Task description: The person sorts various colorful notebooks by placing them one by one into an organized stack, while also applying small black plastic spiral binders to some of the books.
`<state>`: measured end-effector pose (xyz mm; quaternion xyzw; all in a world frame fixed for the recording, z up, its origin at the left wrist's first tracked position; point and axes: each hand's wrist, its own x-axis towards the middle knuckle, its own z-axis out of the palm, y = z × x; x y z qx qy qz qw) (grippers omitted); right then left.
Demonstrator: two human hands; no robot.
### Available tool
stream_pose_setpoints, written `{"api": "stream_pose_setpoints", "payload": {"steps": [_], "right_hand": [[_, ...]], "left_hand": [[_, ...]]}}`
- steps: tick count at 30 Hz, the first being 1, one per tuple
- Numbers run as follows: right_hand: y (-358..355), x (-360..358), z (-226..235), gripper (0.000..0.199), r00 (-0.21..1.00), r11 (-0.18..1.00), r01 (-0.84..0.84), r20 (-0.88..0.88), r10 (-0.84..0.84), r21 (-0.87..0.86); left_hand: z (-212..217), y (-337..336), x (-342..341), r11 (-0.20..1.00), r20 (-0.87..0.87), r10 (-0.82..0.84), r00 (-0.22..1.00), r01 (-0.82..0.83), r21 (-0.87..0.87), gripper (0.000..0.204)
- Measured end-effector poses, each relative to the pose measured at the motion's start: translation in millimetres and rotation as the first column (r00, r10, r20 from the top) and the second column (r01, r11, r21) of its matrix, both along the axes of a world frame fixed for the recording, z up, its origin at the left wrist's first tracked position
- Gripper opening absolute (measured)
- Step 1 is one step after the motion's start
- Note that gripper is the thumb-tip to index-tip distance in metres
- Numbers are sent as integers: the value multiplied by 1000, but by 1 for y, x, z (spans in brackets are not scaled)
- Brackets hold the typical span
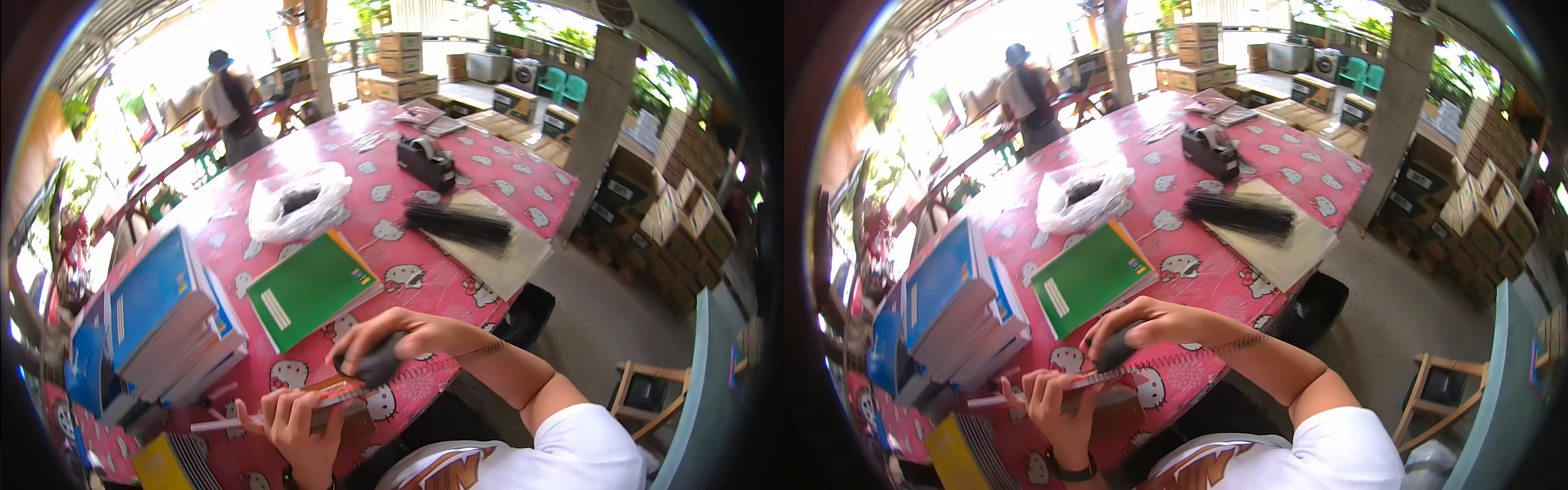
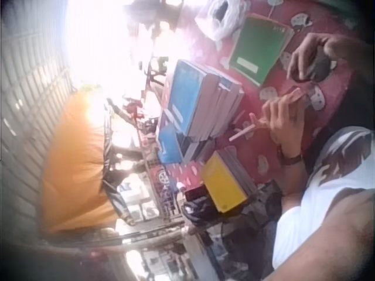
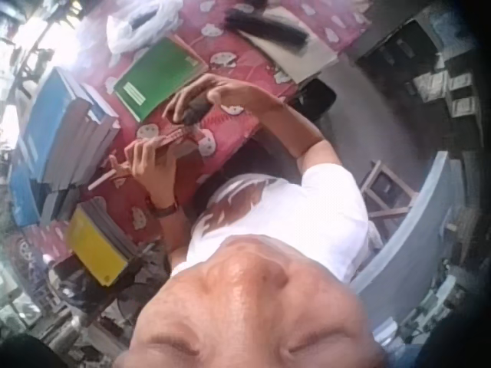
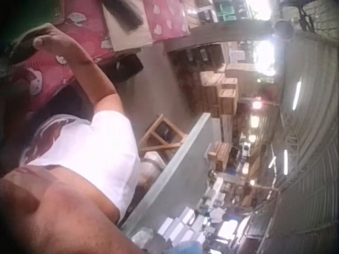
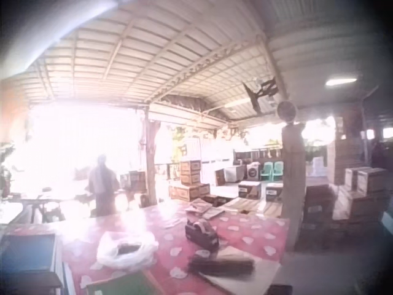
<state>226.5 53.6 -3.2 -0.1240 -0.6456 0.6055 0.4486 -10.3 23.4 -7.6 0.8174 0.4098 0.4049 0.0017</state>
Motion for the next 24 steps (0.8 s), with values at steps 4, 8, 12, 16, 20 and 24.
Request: {"api": "stream_pose_setpoints", "payload": {"steps": [4,8,12,16,20,24], "right_hand": [[12,12,-1,70,656,928,260,657,-371,265],[0,-6,18,56,997,996,-75,24,76,-56],[29,-10,21,56,648,928,206,667,-367,311],[25,-24,24,55,933,992,-106,352,74,74],[36,-23,29,52,884,976,117,429,-187,184],[43,-39,23,45,777,950,17,594,-209,312]], "left_hand": [[-7,8,9,1000,65,-2,998,1,6,28],[1,10,-6,995,72,93,993,-95,24,28],[2,9,-10,995,76,101,992,-103,17,29],[1,10,-12,995,85,97,992,-96,-13,35],[-3,13,-20,984,107,169,980,-174,38,36],[-4,15,-31,988,94,149,984,-152,20,35]]}}
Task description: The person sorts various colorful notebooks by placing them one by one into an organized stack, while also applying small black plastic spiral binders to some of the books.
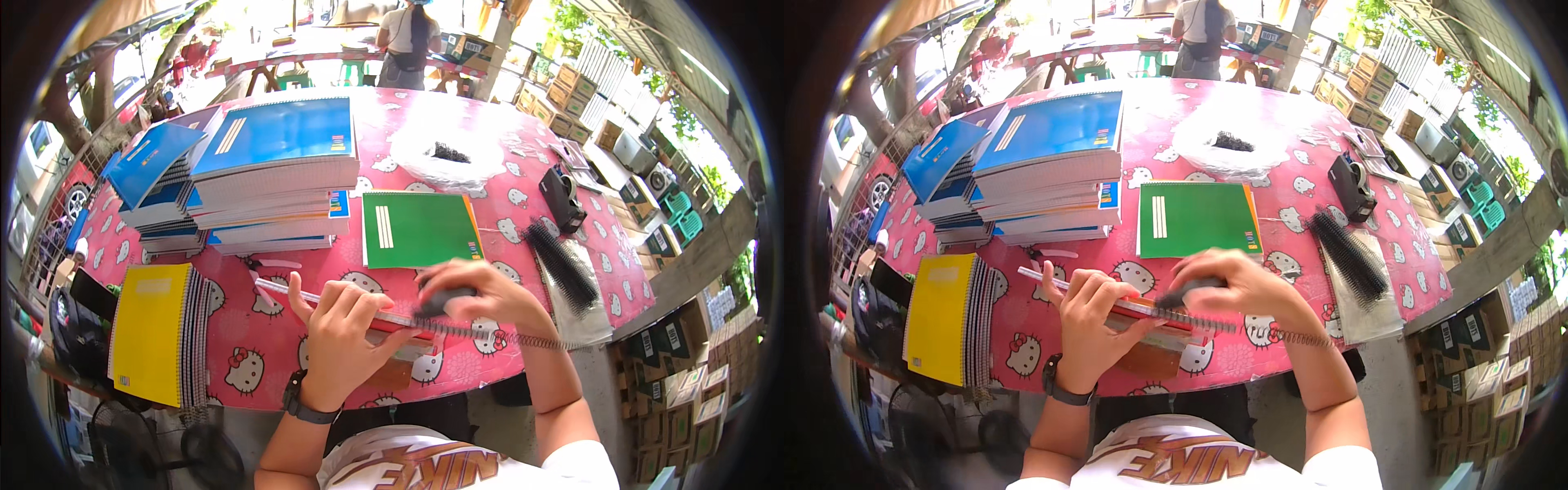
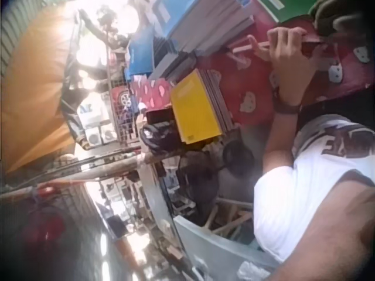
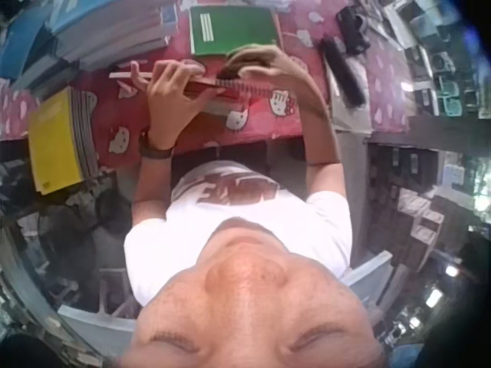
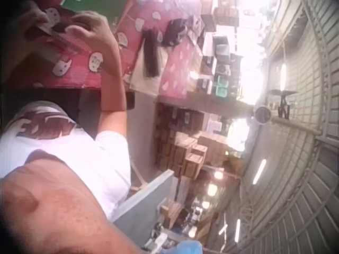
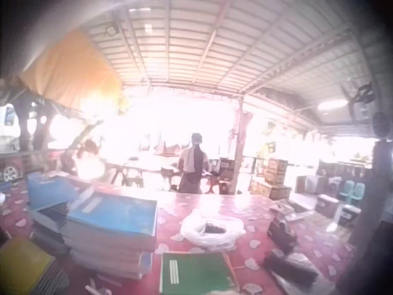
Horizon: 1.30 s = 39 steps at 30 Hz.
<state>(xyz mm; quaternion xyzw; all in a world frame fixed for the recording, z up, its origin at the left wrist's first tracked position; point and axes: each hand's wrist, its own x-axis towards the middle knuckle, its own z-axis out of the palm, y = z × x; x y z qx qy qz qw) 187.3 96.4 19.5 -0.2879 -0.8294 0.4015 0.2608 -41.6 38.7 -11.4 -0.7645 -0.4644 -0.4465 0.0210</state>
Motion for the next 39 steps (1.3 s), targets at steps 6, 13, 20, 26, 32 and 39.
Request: {"api": "stream_pose_setpoints", "payload": {"steps": [6,13,20,26,32,39], "right_hand": [[-2,-9,9,64,952,948,-230,-251,172,-221],[-6,-26,20,49,898,939,-324,-351,266,-117],[0,-38,13,53,873,891,-374,-422,244,-258],[1,-39,14,44,861,956,-198,-505,63,-218],[14,-48,13,83,939,981,95,311,-144,169],[26,-50,5,52,983,980,74,153,-103,182]], "left_hand": [[-1,0,1,1000,81,-17,997,16,14,44],[0,-2,1,999,124,-45,991,46,-9,64],[-3,-4,-6,994,147,-31,989,45,-96,83],[-18,11,-34,935,579,158,800,-310,174,85],[-42,22,-69,859,951,-170,258,512,14,53],[-45,27,-70,872,929,-204,310,489,28,39]]}}
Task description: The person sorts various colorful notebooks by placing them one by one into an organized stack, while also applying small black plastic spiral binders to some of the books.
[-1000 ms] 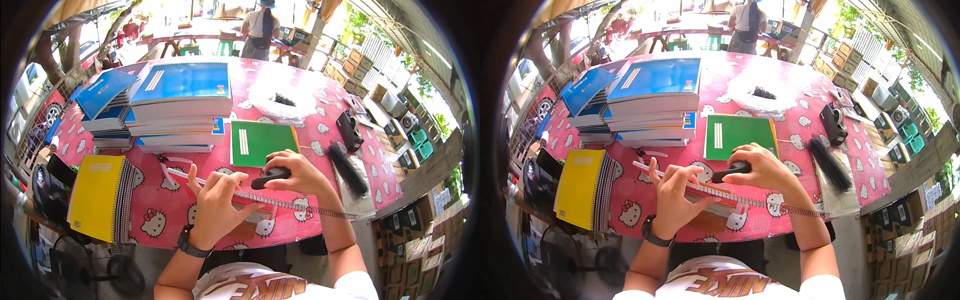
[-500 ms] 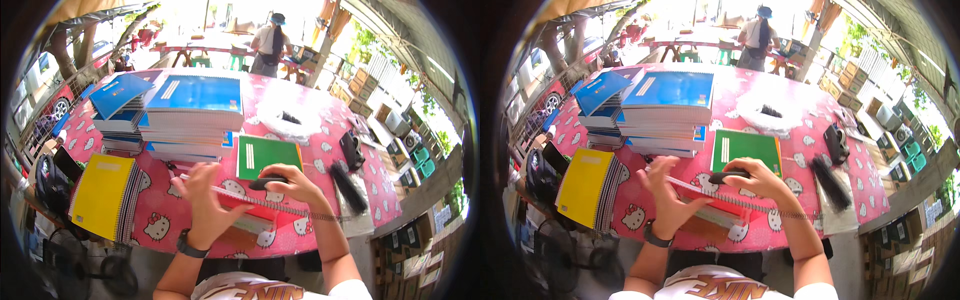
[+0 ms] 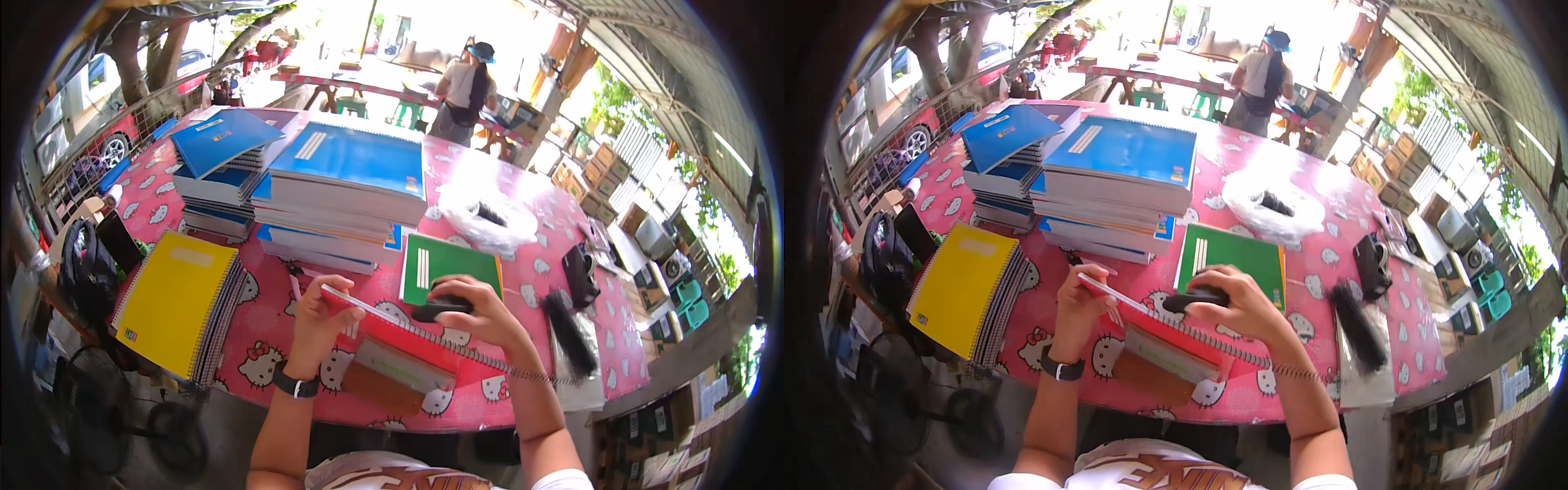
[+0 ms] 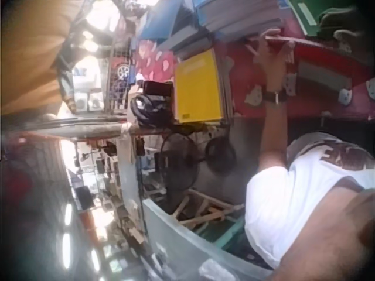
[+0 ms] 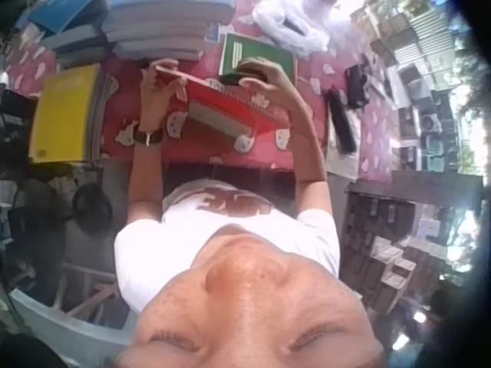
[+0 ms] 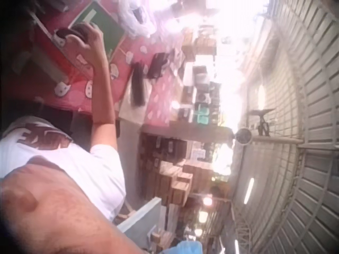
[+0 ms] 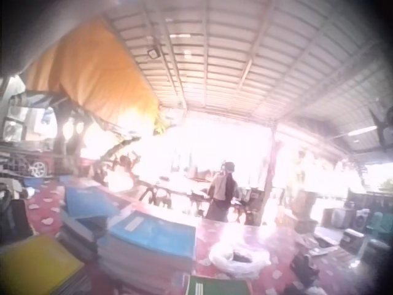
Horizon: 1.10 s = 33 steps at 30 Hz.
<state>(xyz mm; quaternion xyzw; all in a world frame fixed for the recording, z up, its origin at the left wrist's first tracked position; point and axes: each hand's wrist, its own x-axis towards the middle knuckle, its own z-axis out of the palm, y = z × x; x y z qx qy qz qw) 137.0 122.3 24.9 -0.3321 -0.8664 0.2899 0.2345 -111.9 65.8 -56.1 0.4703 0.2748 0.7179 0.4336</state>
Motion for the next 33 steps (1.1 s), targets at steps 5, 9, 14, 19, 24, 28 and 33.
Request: {"api": "stream_pose_setpoints", "payload": {"steps": [5,9,14,19,24,28,33], "right_hand": [[2,-14,1,48,989,943,-136,-99,111,-303],[0,-24,10,44,962,972,-234,-138,234,16],[13,-30,6,55,991,985,-23,134,1,168],[4,-37,9,54,862,857,-443,-388,326,-263],[7,-48,10,55,891,888,-382,-359,280,-256],[17,-41,-6,51,952,922,-278,-206,227,-270],[13,-54,-2,45,864,846,-445,-390,319,-294]], "left_hand": [[5,-1,4,997,-10,19,1000,-19,-70,41],[-2,1,3,997,-15,80,997,-80,-9,43],[-7,-2,3,998,126,-21,992,29,-62,45],[-7,-1,6,996,72,86,994,-86,2,48],[-11,-3,5,987,133,159,978,-157,-26,48],[-11,-5,8,987,188,137,973,-116,-114,47],[-20,-6,8,984,267,154,951,-122,-131,43]]}}
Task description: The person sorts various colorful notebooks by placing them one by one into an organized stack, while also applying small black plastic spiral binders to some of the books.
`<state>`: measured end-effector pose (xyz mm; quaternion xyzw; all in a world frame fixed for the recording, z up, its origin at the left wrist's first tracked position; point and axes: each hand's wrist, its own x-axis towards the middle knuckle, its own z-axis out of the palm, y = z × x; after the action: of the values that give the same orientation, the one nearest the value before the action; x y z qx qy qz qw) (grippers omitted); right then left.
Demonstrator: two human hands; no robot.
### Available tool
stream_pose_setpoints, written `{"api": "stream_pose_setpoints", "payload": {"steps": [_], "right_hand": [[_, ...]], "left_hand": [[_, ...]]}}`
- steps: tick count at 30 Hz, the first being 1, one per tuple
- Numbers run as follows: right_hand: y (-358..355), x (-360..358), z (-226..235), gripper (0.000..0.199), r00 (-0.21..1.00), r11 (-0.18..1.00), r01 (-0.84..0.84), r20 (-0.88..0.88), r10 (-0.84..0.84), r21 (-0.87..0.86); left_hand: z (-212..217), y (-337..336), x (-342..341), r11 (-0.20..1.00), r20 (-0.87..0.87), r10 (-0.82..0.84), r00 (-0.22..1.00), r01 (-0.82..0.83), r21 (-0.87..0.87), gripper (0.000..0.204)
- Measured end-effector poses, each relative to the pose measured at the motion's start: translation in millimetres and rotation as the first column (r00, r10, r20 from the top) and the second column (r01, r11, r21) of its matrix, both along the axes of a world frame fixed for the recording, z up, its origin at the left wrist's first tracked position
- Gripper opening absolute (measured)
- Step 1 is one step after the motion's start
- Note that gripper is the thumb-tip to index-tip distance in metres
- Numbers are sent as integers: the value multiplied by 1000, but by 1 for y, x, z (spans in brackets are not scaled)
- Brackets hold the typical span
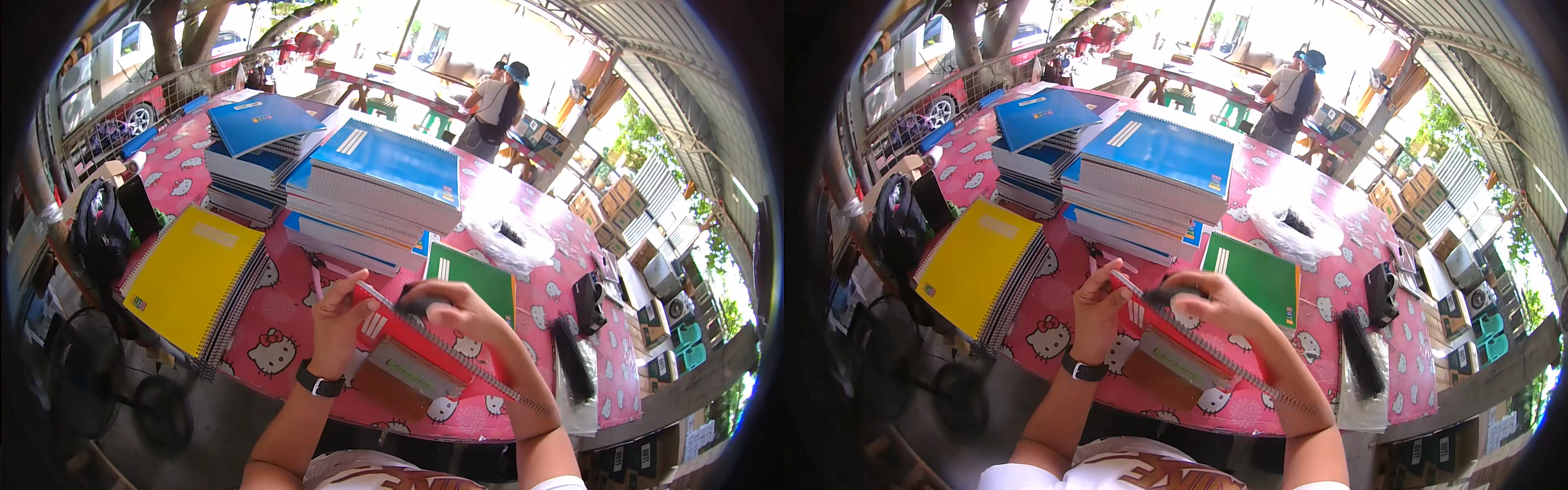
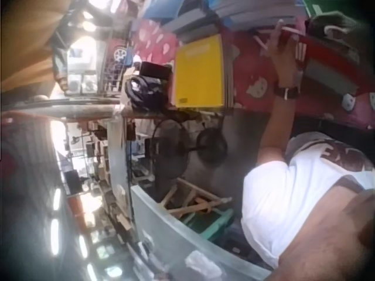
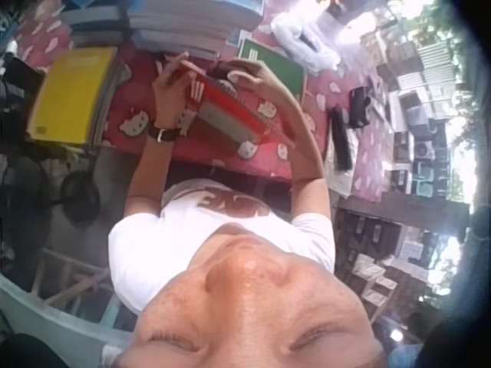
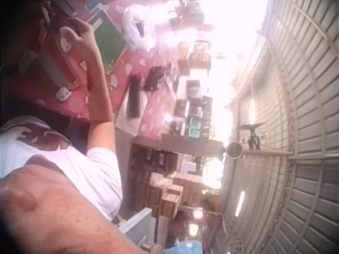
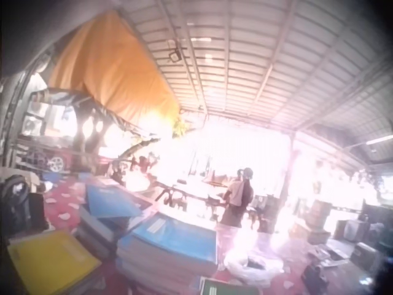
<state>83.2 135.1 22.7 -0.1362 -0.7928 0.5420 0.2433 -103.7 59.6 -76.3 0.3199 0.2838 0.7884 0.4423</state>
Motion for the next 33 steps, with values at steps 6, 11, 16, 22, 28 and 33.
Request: {"api": "stream_pose_setpoints", "payload": {"steps": [6,11,16,22,28,33], "right_hand": [[-3,-10,5,46,999,1000,-17,-32,17,-7],[12,-5,0,58,978,978,178,131,-163,-112],[5,-14,5,58,884,924,190,352,-308,331],[0,-17,1,53,882,950,249,362,-302,186],[-1,104,-34,47,582,531,774,-59,-811,344],[-51,235,-120,60,-196,15,629,177,-965,778]], "left_hand": [[-3,3,-1,996,-47,25,999,-21,90,37],[0,2,0,992,-45,43,998,-37,118,36],[5,-1,1,998,-72,39,997,-35,53,35],[7,-1,2,998,-58,22,998,-18,61,33],[9,-2,-9,999,-134,-44,990,44,0,26],[36,-7,-1,987,-165,-118,979,134,91,17]]}}
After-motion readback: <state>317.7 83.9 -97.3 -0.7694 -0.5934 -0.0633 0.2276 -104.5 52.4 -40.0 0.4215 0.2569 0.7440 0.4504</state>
